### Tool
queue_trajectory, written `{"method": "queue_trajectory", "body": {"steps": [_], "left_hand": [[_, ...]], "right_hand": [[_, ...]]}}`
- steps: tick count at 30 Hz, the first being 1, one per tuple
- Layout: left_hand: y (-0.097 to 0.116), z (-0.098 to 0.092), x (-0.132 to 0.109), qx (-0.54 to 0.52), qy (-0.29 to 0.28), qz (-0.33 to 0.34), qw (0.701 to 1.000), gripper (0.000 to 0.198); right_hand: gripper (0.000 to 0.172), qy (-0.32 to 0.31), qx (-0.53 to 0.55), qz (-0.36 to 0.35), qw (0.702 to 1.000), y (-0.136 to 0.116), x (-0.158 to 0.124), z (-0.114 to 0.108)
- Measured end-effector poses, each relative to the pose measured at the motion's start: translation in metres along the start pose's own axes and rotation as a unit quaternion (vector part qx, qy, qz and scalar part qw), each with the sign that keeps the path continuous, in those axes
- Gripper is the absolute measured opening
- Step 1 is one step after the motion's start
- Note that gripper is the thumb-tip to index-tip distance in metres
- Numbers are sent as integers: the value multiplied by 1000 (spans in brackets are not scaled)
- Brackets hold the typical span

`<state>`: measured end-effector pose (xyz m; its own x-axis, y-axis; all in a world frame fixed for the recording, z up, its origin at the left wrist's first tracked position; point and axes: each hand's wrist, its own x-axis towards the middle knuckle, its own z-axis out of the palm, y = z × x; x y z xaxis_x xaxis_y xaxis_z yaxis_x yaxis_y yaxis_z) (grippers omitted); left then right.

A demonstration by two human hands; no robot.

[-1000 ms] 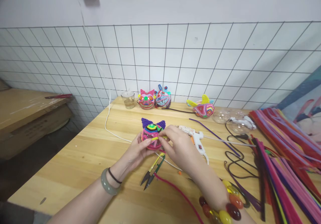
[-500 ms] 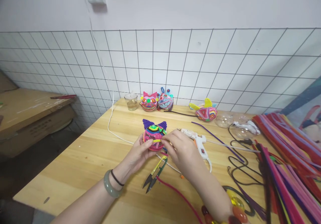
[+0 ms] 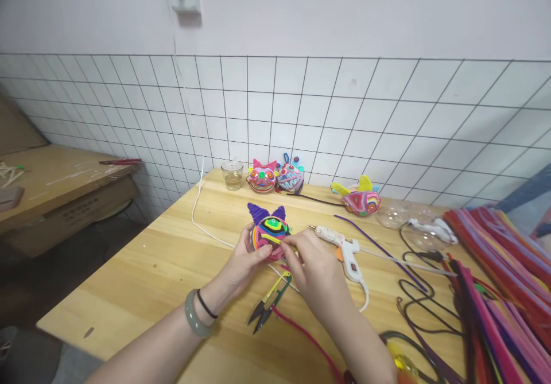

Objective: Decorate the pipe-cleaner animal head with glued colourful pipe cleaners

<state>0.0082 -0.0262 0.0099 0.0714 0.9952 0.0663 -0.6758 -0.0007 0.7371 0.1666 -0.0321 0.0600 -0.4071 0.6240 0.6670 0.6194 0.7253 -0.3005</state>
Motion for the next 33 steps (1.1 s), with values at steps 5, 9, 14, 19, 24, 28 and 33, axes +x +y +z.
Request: {"method": "queue_trajectory", "body": {"steps": [5,9,14,19,24,28,33], "left_hand": [[0,-1,0,29,-31,9,999,63],[3,0,-1,13,-38,-14,999,50],[6,2,-2,3,-22,-37,999,37],[5,1,0,-3,-19,-46,999,30],[5,0,0,3,-22,-51,998,32],[4,-1,0,12,-11,-41,999,34],[4,1,0,2,-13,-19,1000,31]], "right_hand": [[14,-13,-65,-53,996,-12,5,7],[19,-39,-91,-66,993,-15,5,10],[22,-67,-97,-54,992,-13,2,9],[27,-65,-70,-44,994,-14,1,6],[27,-68,-59,-41,995,-16,0,4],[25,-69,-62,-43,995,-17,-1,6],[22,-61,-38,-46,996,-18,0,5]]}}
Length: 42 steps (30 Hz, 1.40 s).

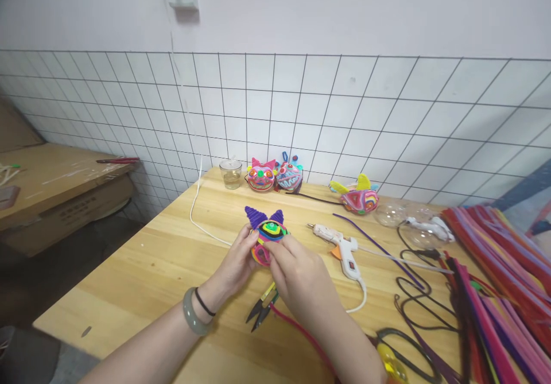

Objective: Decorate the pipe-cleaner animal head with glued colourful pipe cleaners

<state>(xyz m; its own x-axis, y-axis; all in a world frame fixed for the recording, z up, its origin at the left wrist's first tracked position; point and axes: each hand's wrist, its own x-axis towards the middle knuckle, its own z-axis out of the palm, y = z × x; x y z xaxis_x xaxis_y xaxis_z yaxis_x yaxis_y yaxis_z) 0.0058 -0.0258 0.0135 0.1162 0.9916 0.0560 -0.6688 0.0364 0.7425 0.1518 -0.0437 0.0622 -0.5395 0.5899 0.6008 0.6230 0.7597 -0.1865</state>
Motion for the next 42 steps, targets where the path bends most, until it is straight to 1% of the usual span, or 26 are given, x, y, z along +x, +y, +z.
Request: {"method": "queue_trajectory", "body": {"steps": [5,9,12,15,19,25,30,36,42], "left_hand": [[2,2,1,-24,4,19,1000,32],[2,3,0,-22,-18,18,999,28],[1,3,-1,-15,-35,16,999,26],[0,2,-2,-5,-49,4,999,25],[-1,0,-1,7,-48,4,999,27],[-3,-1,0,36,-42,-8,998,28],[-5,-4,1,57,-52,-14,997,34],[-9,-7,2,68,-50,-11,996,36],[-8,-7,1,63,-73,-28,995,36]], "right_hand": [[15,5,52,27,998,4,-3,-10],[14,6,105,37,994,8,-6,-15],[15,-3,137,56,989,10,-8,-17],[13,-16,171,106,980,12,-8,-18],[14,-38,218,195,956,12,-6,-21],[13,-94,269,259,923,10,-2,-28],[14,-133,271,293,907,15,-3,-26],[14,-124,249,313,908,20,-5,-24],[16,-146,244,330,900,18,-2,-29]]}}
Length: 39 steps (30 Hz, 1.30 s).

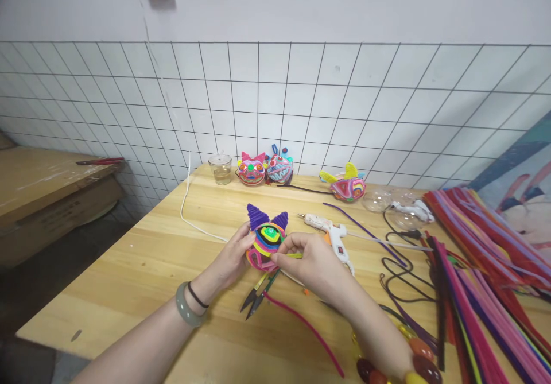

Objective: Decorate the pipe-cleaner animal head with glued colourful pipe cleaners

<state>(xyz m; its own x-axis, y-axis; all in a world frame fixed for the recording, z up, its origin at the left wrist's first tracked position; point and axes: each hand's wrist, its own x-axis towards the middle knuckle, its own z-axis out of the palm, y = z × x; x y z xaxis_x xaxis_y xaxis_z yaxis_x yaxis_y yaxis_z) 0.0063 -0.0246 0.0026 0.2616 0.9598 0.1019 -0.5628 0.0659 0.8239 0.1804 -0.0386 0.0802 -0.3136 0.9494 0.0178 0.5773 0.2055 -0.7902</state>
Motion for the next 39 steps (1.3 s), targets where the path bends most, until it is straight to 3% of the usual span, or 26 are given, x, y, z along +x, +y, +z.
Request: {"method": "queue_trajectory", "body": {"steps": [10,16,22,27,39], "left_hand": [[5,1,-1,-66,-20,-30,997,30],[4,-2,-1,-92,-22,-55,994,32],[4,-3,-1,-78,-31,-36,996,32],[2,-5,1,-70,-58,-13,996,34],[1,-7,2,-76,-65,-20,995,32]], "right_hand": [[23,-41,123,13,991,-8,-2,-3],[25,-41,143,23,989,-12,-5,-4],[15,-14,139,-3,990,-5,-6,0],[10,-21,125,20,992,-1,-9,2],[12,-27,143,41,989,-4,-8,4]]}}
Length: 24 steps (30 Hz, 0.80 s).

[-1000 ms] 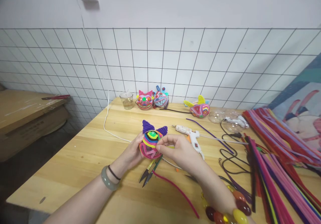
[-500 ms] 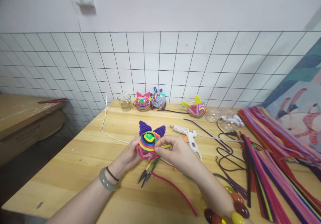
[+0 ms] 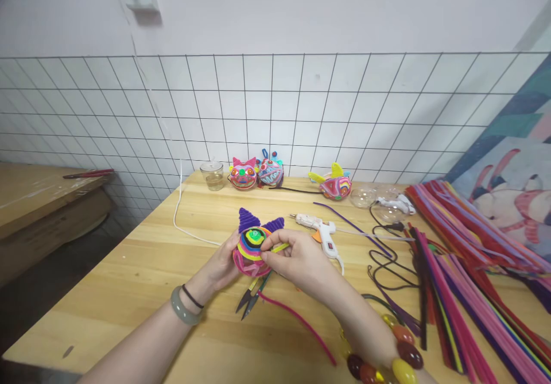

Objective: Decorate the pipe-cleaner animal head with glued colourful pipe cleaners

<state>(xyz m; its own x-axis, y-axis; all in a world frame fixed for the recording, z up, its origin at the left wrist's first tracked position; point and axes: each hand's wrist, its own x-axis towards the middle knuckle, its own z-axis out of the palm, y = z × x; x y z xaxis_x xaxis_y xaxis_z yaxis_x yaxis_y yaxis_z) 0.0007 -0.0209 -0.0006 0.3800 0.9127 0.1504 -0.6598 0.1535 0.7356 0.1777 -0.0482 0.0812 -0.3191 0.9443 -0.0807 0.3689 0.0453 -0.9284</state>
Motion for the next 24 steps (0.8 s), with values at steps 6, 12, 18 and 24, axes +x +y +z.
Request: {"method": "queue_trajectory", "body": {"steps": [6,12,18,24], "left_hand": [[0,-3,0,-44,4,-48,998,32],[1,-2,0,-55,5,-68,996,36],[5,1,0,-74,29,-89,993,40],[6,3,1,-70,40,-80,993,37]], "right_hand": [[11,-12,51,-24,998,-14,7,-3],[12,-3,59,-30,998,-20,9,-3],[15,5,77,-53,996,-12,10,-2],[18,37,-6,-95,995,-5,10,0]]}}
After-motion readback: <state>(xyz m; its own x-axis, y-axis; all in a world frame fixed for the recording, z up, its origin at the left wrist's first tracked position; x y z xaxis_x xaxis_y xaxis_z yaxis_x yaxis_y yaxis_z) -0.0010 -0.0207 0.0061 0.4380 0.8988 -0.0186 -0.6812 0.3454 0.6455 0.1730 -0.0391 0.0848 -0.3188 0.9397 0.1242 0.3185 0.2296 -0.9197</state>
